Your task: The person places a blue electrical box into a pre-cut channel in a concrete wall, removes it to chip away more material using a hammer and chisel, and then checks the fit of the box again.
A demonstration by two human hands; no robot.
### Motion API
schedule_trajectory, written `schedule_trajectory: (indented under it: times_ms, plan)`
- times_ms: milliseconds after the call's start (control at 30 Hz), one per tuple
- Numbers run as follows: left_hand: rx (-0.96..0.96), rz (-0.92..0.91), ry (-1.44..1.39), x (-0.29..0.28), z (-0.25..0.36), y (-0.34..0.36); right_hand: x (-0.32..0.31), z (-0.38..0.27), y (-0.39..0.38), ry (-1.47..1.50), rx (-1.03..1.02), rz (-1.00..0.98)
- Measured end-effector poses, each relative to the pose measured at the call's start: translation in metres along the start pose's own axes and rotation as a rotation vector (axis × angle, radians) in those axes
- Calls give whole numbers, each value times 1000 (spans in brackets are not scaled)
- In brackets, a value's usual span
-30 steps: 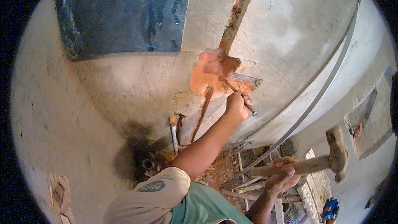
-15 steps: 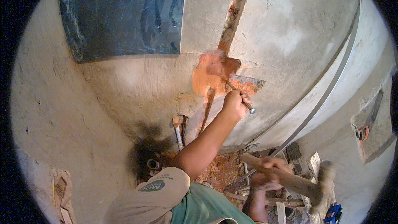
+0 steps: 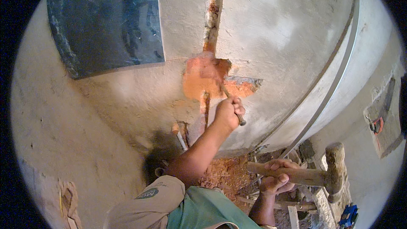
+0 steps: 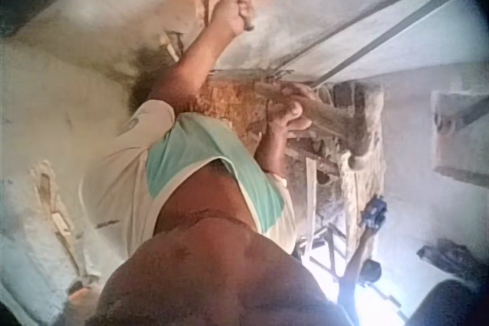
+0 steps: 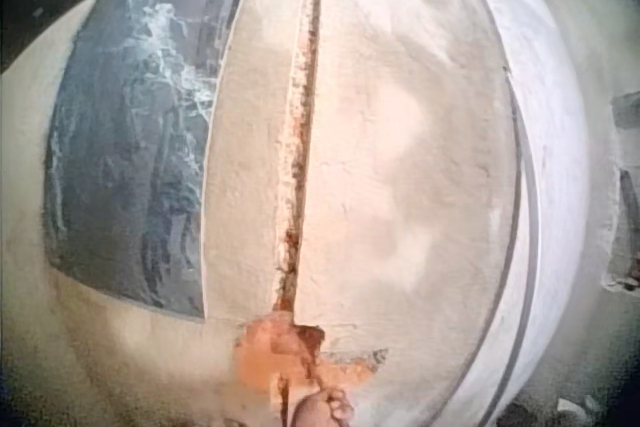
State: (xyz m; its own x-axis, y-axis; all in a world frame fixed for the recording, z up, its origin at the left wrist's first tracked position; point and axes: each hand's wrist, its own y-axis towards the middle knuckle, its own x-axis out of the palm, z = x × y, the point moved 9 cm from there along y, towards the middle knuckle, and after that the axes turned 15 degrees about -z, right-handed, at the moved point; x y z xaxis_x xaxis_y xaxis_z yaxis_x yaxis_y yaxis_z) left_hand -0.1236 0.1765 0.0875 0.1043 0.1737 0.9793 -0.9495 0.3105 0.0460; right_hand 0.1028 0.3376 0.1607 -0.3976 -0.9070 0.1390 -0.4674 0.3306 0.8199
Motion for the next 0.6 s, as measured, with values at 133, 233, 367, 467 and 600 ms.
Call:
schedule_trajectory:
  times_ms: [133, 233, 367, 467, 600]
  plan:
    - [0, 9, -5, 2, 3, 4, 1, -1, 4, -17, 15, -41]
    - [-41, 36, -81, 5, 4, 6, 7, -17, 11, -114, -61, -84]
    - [-110, -37, -124, 1, 16, 6, 54, -26, -14, -500, -148, -450]
    - [-154, -97, -98, 1, 11, 7, 73, 46, -55, -541, 252, -643]
    - [-219, -105, -185, -3, 24, 8, 67, 35, -43, -296, 344, -419]
